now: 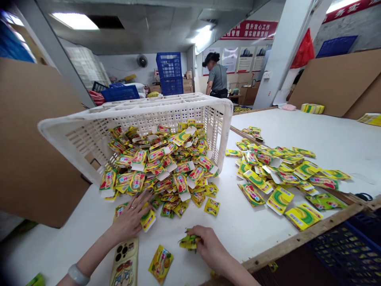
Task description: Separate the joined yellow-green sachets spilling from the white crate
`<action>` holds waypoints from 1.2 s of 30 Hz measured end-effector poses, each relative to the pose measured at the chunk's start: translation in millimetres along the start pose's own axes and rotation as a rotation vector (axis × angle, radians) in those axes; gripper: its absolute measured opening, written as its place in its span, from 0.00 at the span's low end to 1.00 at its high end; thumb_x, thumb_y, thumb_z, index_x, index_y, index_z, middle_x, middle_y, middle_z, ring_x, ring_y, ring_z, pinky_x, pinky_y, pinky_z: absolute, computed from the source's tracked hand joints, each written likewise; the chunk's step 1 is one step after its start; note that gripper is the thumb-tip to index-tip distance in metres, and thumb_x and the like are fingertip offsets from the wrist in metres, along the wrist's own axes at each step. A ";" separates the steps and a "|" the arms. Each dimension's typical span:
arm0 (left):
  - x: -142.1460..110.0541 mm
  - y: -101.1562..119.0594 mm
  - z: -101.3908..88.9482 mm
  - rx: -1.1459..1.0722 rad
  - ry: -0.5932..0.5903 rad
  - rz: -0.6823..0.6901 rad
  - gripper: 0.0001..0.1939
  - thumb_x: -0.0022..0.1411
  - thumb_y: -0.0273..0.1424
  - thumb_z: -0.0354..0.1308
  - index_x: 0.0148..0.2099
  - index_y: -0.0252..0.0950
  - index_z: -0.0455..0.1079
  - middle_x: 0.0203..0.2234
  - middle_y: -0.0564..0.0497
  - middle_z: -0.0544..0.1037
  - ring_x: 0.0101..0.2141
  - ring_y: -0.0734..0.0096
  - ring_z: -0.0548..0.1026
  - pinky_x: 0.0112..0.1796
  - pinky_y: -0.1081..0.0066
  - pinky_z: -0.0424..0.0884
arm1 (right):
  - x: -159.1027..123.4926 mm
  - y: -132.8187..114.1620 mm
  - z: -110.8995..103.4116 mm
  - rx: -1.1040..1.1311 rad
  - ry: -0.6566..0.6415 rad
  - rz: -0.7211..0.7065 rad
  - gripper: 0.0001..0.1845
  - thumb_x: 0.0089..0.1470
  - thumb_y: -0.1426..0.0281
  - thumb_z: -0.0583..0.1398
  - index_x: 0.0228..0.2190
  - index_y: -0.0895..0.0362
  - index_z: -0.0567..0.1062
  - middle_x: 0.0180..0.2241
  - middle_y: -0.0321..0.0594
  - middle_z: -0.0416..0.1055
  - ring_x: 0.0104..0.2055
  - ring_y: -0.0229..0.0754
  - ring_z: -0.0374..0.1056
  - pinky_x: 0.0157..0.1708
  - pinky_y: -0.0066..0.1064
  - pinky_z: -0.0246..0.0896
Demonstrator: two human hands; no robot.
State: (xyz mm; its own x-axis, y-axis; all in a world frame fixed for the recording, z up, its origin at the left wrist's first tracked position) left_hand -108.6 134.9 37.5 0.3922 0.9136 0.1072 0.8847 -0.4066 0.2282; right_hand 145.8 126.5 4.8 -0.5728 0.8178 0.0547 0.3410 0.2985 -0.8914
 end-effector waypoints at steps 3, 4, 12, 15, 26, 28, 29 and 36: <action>-3.2 6.4 -2.2 -0.433 0.108 -0.147 0.32 0.47 0.23 0.49 0.57 0.35 0.53 0.60 0.45 0.52 0.60 0.56 0.46 0.58 0.54 0.44 | 5.6 4.8 -12.1 0.407 0.121 0.148 0.08 0.38 0.77 0.56 0.26 0.58 0.72 0.24 0.36 0.70 0.25 0.38 0.67 0.21 0.26 0.61; -5.3 11.6 -0.2 -0.650 0.136 -0.212 0.32 0.48 0.24 0.48 0.58 0.35 0.51 0.59 0.45 0.55 0.59 0.56 0.50 0.56 0.56 0.49 | 7.8 3.4 -14.7 0.481 0.132 0.176 0.06 0.38 0.75 0.57 0.25 0.58 0.71 0.20 0.33 0.68 0.19 0.36 0.64 0.16 0.24 0.57; -16.7 124.0 59.5 -2.141 0.068 -0.698 0.17 0.47 0.35 0.58 0.40 0.33 0.69 0.34 0.47 0.76 0.34 0.64 0.73 0.38 0.66 0.67 | 33.2 -64.2 -39.0 0.731 0.155 0.070 0.11 0.40 0.68 0.63 0.26 0.57 0.66 0.18 0.28 0.63 0.12 0.28 0.57 0.10 0.21 0.50; -15.0 145.3 65.0 -2.023 0.033 -0.702 0.18 0.44 0.36 0.64 0.37 0.32 0.68 0.18 0.53 0.71 0.20 0.74 0.68 0.26 0.73 0.64 | 41.1 -79.3 -28.1 0.745 0.078 0.046 0.10 0.39 0.72 0.63 0.25 0.58 0.66 0.19 0.28 0.64 0.12 0.26 0.53 0.11 0.21 0.49; -7.8 135.0 63.8 -1.313 -0.099 -0.520 0.12 0.42 0.33 0.61 0.23 0.35 0.59 0.14 0.58 0.62 0.15 0.78 0.61 0.18 0.76 0.59 | 33.0 -71.8 -8.3 0.213 -0.223 0.053 0.12 0.30 0.85 0.54 0.20 0.60 0.71 0.24 0.30 0.64 0.21 0.28 0.54 0.17 0.19 0.46; -8.2 139.2 69.7 -1.320 -0.144 -0.500 0.12 0.44 0.35 0.59 0.24 0.35 0.59 0.14 0.58 0.61 0.15 0.78 0.61 0.18 0.76 0.59 | 32.2 -71.2 -10.3 0.166 -0.222 0.067 0.11 0.30 0.85 0.54 0.19 0.61 0.72 0.24 0.30 0.63 0.21 0.28 0.52 0.17 0.19 0.44; -8.7 141.6 70.6 -1.338 -0.164 -0.485 0.12 0.45 0.36 0.58 0.24 0.35 0.59 0.14 0.58 0.61 0.15 0.77 0.61 0.18 0.75 0.59 | 31.0 -71.3 -11.0 0.144 -0.236 0.073 0.11 0.31 0.85 0.55 0.19 0.60 0.73 0.23 0.30 0.62 0.20 0.28 0.52 0.17 0.19 0.44; -17.8 147.2 46.2 -1.403 -0.255 -0.416 0.12 0.46 0.33 0.57 0.34 0.35 0.61 0.22 0.57 0.62 0.23 0.76 0.60 0.26 0.75 0.59 | 7.8 -101.8 -22.2 -0.056 -0.446 -0.174 0.24 0.39 0.84 0.55 0.38 0.54 0.75 0.33 0.36 0.66 0.34 0.35 0.63 0.32 0.22 0.57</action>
State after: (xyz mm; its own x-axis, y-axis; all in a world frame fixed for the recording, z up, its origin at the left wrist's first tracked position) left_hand 26.3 59.0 24.4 0.3422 0.8787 -0.3329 0.0410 0.3400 0.9395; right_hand 123.2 113.5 106.0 -0.8844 0.4666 -0.0079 0.2441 0.4480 -0.8600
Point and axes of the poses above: each hand's wrist, its own x-axis towards the middle knuckle, its own z-axis out of the palm, y = z × x, the point moved 6 cm from there along x, towards the middle knuckle
